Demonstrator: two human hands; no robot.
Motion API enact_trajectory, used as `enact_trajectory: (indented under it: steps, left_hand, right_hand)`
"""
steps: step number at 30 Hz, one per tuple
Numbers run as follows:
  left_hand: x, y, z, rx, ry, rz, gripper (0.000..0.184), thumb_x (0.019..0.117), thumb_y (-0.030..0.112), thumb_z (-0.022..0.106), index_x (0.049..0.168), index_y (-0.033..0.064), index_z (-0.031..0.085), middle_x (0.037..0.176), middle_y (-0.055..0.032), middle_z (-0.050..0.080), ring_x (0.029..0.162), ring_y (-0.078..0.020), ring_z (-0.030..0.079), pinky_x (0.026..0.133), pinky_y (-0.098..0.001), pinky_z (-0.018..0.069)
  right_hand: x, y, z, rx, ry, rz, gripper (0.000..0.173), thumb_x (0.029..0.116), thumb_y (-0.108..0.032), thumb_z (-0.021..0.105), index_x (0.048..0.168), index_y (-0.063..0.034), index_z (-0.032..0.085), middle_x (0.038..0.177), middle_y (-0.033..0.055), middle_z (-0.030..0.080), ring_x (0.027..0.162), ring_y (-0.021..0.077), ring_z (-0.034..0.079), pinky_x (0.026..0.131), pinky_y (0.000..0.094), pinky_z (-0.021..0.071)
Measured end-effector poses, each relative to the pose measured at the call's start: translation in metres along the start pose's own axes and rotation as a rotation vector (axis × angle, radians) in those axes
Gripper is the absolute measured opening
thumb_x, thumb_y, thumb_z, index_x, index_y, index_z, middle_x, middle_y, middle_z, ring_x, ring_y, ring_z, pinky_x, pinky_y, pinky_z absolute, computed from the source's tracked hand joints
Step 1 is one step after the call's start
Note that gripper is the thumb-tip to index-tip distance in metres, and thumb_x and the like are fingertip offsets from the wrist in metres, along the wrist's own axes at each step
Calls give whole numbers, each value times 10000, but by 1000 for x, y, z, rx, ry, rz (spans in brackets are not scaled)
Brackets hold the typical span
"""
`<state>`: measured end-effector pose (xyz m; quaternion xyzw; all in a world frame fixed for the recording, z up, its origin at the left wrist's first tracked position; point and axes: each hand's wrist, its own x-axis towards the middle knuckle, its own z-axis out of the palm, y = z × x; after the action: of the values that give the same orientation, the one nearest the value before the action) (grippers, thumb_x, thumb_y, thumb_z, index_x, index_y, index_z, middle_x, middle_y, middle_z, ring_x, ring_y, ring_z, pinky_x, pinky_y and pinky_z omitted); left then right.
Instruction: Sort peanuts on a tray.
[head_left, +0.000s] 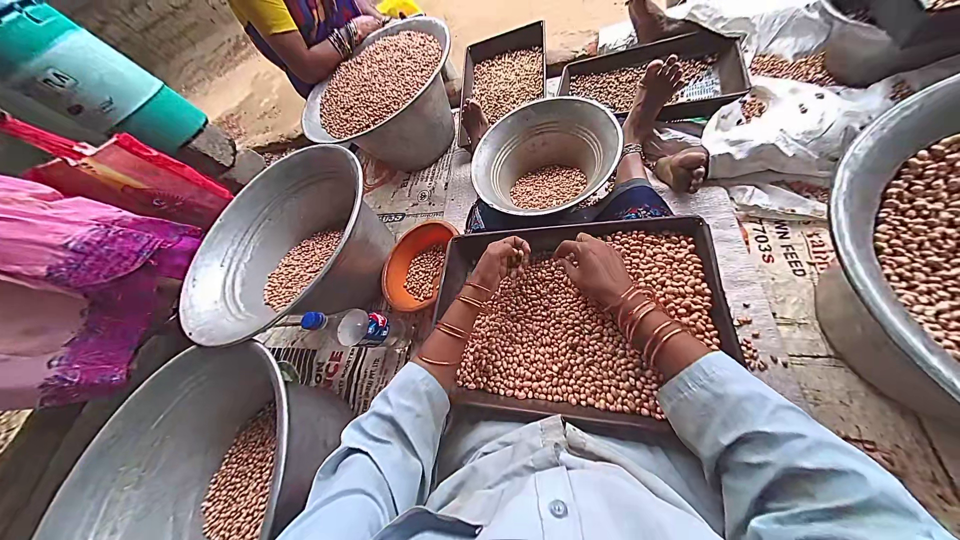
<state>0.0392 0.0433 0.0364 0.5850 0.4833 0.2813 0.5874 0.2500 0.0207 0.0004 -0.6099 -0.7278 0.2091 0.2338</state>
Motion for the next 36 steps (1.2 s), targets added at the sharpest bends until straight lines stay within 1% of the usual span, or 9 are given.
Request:
enact_trajectory:
  steps: [3,6,10,18,24,29,32,34,36]
  left_hand:
    - [18,-28,-3,-160,-198,-82,414,1057,209,281,916,90,651,751,20,622,588,-41,550,554,-181,467]
    - [37,-37,1,-51,-269,-249,331,1089,156,373,945,67,658,702,57,577,568,-26,507,534,-183,429]
    - [48,-48,-10,-18,-119,-241,199,1039,51,448,1021,25,644,620,65,445,473,-22,384,442,-178,323]
    - [46,-46,-12,126,-40,-227,204,1065,60,461,1093,7,656,626,51,435,481,-40,380,464,-198,330]
    - [24,-24,5,102,-119,-372,377,1122,261,342,995,37,617,776,-5,561,655,-99,530,627,-281,465]
    - [-3,-23,9,-61,-193,-430,300,1114,223,361,899,124,545,689,33,548,586,-77,550,558,-246,491]
    - [0,-19,-23,142,-199,-403,355,1114,245,391,858,95,588,674,60,553,557,-34,510,533,-195,437]
    - [-2,-7,-54,441,-34,-289,407,1115,271,414,858,51,640,662,44,539,527,-36,464,514,-212,394]
    - [-5,13,-89,804,161,-267,459,1124,301,378,1009,6,711,892,-106,667,782,-198,622,767,-396,516]
  right_hand:
    - [3,-5,11,-229,-115,-14,198,1024,-182,604,1145,-132,752,1044,172,685,857,360,701,692,533,556]
    - [10,-16,9,-338,-236,9,257,1076,-204,500,1199,-94,697,1134,204,674,953,397,695,769,546,545]
    - [10,-29,2,-368,-351,51,309,1066,-179,469,1296,-75,648,1276,238,642,1050,439,685,827,595,534]
    - [9,-33,6,-390,-428,90,414,1028,-283,519,1344,-22,576,1319,240,615,1124,418,662,892,587,508]
    - [-11,-62,-9,-237,-326,-106,368,1020,-275,569,1264,-3,614,1190,244,651,1044,413,684,840,560,537]
    - [-23,-65,2,-160,-186,-315,228,993,-163,599,1161,-30,676,1099,226,691,926,410,716,733,554,567]
    - [-20,-53,-8,-195,-229,-218,268,1028,-143,551,1248,-56,676,1175,232,689,999,427,707,798,574,560]
    - [-17,-46,-19,-244,-282,-125,294,1046,-161,541,1293,-62,665,1227,238,674,1063,434,689,850,589,545]
    - [-14,-41,-26,-272,-304,-63,303,1050,-174,548,1307,-63,661,1249,238,663,1105,434,673,882,592,534]
